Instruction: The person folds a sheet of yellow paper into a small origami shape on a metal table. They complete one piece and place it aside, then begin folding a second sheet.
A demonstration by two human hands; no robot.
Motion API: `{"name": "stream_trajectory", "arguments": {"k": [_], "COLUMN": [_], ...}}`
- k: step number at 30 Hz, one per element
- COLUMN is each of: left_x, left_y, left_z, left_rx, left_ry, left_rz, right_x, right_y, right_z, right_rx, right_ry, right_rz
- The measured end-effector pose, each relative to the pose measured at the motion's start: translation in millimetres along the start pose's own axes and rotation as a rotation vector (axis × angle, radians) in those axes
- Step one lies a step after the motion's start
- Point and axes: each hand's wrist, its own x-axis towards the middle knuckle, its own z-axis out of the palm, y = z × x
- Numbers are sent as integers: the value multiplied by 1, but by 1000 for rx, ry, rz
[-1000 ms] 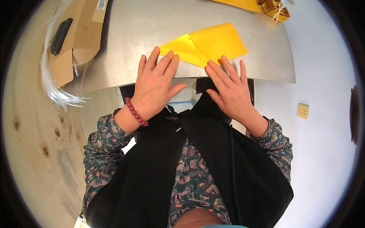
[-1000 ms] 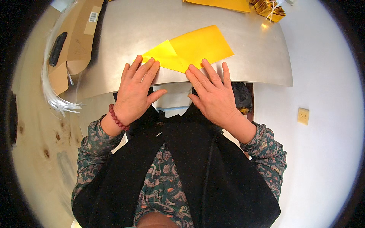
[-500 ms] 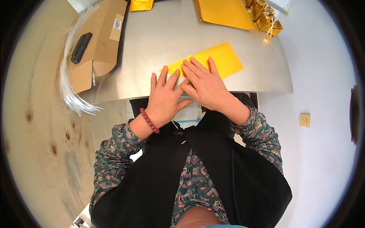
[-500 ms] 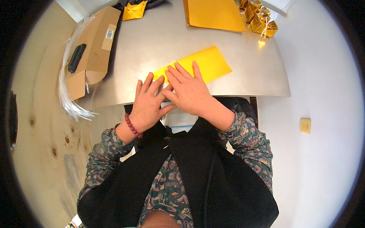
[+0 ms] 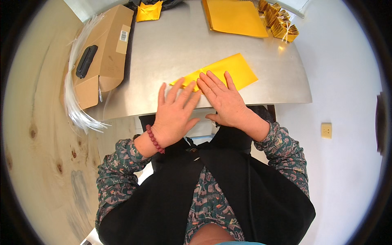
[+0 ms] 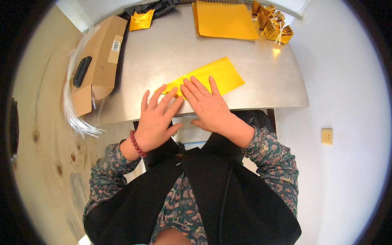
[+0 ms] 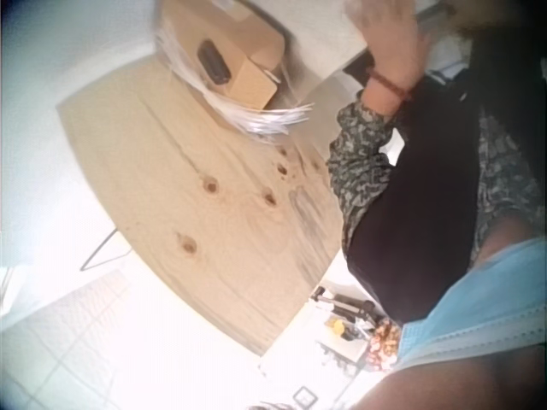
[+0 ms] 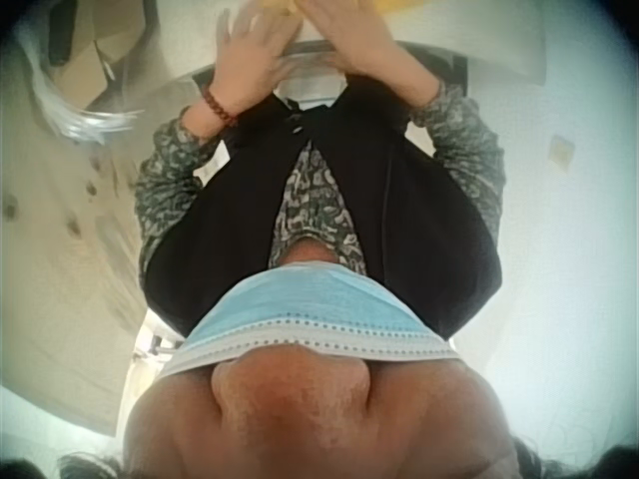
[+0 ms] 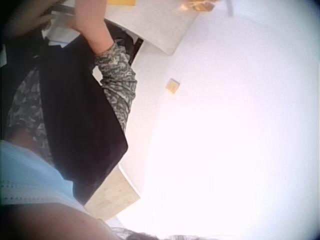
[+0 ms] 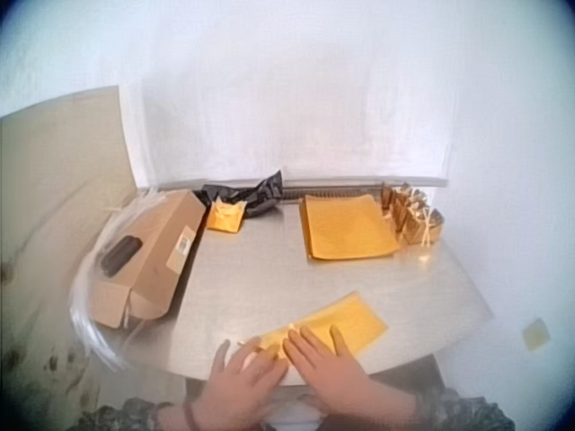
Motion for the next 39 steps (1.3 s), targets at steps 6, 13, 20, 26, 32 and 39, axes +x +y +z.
{"name": "stream_trajectory", "arguments": {"k": [6,13,20,26,32,39], "left_x": [5,-2,-13,-23,-17,-9], "left_y": [8,-14,-43,-59,-63,-67], "left_z": [9,15,19,13,12,16], "left_rx": [-143,-16,144,195,113,-6], "left_ry": [30,19,51,67,101,181], "left_rz": [44,84,21,-55,6,121], "right_x": [-5,-5,-6,-4,-4,23], "right_y": [-2,4,9,10,11,13], "right_z": [-3,8,26,33,28,2], "right_rx": [-16,-16,-22,-4,16,24], "right_ry": [2,75,149,152,187,266], "right_rz": [22,9,9,7,-14,-54]}}
